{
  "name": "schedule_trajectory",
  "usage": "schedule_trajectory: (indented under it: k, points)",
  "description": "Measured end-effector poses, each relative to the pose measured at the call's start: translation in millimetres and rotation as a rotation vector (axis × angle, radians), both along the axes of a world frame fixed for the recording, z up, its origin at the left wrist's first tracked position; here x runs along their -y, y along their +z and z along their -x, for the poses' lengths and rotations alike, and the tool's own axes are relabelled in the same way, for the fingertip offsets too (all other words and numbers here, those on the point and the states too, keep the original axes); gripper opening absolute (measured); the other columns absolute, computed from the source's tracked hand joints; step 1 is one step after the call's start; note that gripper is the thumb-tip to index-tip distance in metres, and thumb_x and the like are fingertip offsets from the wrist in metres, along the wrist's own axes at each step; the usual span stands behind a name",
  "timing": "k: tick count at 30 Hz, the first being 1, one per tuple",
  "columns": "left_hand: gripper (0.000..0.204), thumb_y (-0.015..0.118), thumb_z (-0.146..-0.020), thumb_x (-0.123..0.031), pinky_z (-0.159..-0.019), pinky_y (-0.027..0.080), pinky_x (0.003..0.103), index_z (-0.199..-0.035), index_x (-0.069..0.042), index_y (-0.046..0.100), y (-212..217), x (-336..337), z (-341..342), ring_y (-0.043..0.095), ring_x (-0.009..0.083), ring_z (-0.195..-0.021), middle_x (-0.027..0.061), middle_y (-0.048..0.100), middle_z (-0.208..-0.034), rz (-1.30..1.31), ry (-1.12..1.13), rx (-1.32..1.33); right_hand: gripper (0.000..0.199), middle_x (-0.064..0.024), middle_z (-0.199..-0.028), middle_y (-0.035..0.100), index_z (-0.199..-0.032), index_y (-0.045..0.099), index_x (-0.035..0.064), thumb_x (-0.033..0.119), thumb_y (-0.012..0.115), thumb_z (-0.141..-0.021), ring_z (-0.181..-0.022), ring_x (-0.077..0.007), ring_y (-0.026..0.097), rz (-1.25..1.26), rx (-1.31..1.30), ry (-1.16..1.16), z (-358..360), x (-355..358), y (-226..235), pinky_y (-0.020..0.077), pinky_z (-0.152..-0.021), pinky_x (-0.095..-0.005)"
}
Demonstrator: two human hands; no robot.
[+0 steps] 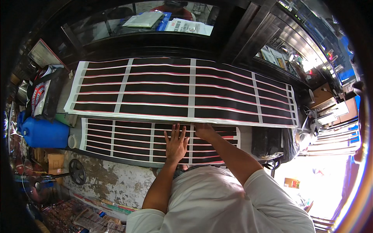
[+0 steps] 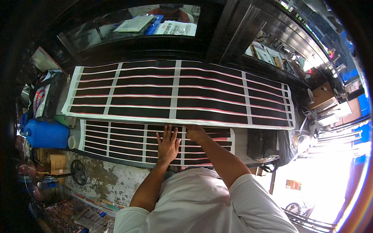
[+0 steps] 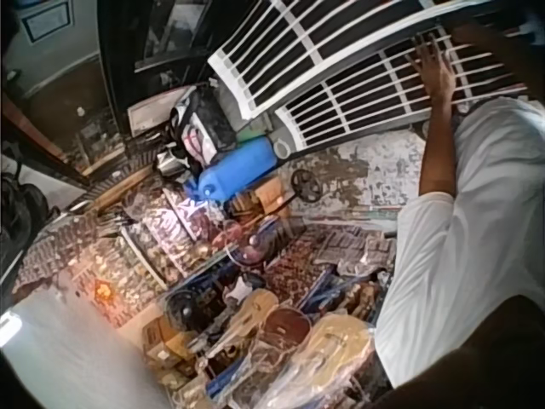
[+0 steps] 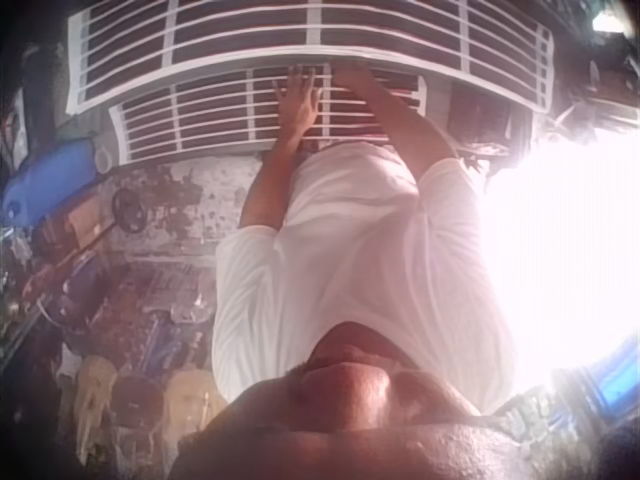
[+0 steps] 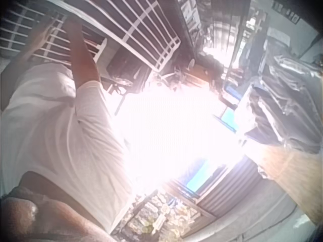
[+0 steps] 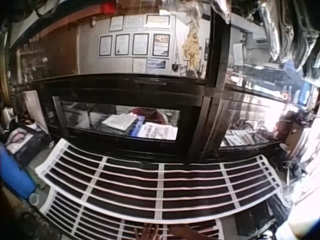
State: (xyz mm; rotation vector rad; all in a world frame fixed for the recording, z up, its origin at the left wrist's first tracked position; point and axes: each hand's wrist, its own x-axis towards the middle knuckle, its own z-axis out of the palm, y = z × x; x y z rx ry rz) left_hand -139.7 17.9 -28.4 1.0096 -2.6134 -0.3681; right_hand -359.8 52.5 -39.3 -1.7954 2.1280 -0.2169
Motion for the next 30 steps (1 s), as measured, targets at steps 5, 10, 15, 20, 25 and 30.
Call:
schedule_trajectory:
  k: [5, 10, 15, 20, 25, 30]
  points:
    - [0.065, 0.051, -0.112, -0.044, -0.128, 0.013, 0.073, -0.169, -0.018, 0.035, -3, 7, 8, 0.025, 0.0352, -0.164, 0.0163, 0.031, -0.175, 0.029, -0.011, -0.015, 0.036, -0.0197, -0.099, 0.077, -0.117, 0.076, 0.0051, 0.016, 0.064, -0.084, -0.084, -0.0419, 0.077, 0.058, -0.076, 0.048, 7, 5, -6, 0.0629, -0.073, -0.0577]
    - [0.065, 0.05, -0.112, -0.043, -0.128, 0.013, 0.073, -0.17, -0.018, 0.034, -3, 8, 10, 0.025, 0.0352, -0.164, 0.0168, 0.032, -0.175, 0.012, -0.018, 0.015, 0.04, -0.0175, -0.099, 0.077, -0.126, 0.075, 0.0122, 0.019, 0.064, -0.088, -0.082, -0.0389, 0.078, 0.052, -0.134, 0.008, -1, 5, -6, 0.0598, -0.069, -0.0629]
    - [0.063, 0.051, -0.112, -0.04, -0.126, 0.018, 0.073, -0.167, -0.011, 0.038, 0, 12, 5, 0.028, 0.0384, -0.162, 0.0207, 0.035, -0.172, -0.042, -0.025, -0.004, 0.036, -0.0201, -0.097, 0.076, -0.122, 0.075, 0.0068, 0.023, 0.067, -0.091, -0.09, -0.0372, 0.077, -0.067, -0.445, 0.133, 31, -30, 6, 0.0575, -0.075, -0.0628]
    - [0.07, 0.057, -0.109, -0.039, -0.124, 0.016, 0.076, -0.169, -0.012, 0.033, 12, 39, -44, 0.024, 0.0405, -0.164, 0.0192, 0.03, -0.176, 0.046, 0.262, -0.065, 0.027, -0.0203, -0.122, 0.074, -0.115, 0.075, 0.005, 0.019, 0.067, -0.094, -0.11, -0.0385, 0.074, -0.067, -0.348, -0.537, 101, -124, 10, 0.0551, -0.099, -0.0556]
    - [0.074, 0.055, -0.109, -0.045, -0.124, 0.01, 0.077, -0.171, -0.011, 0.031, 20, 42, -133, 0.016, 0.0427, -0.166, 0.0202, 0.023, -0.178, 0.006, 0.405, -0.019, 0.038, -0.022, -0.12, 0.076, -0.13, 0.071, 0.0076, 0.021, 0.066, -0.096, -0.118, -0.0396, 0.072, 0.261, 0.124, -1.089, 113, -224, 18, 0.055, -0.103, -0.0465]
    - [0.078, 0.044, -0.11, -0.059, -0.124, 0.005, 0.078, -0.169, -0.01, 0.035, 20, 6, -147, 0.012, 0.0443, -0.166, 0.0221, 0.02, -0.179, -0.106, 0.304, 0.187, 0.031, -0.0196, -0.117, 0.078, -0.121, 0.076, 0.0097, 0.026, 0.07, -0.095, -0.115, -0.036, 0.074, 0.186, 0.416, -1.244, 109, -278, -14, 0.058, -0.095, -0.0435]
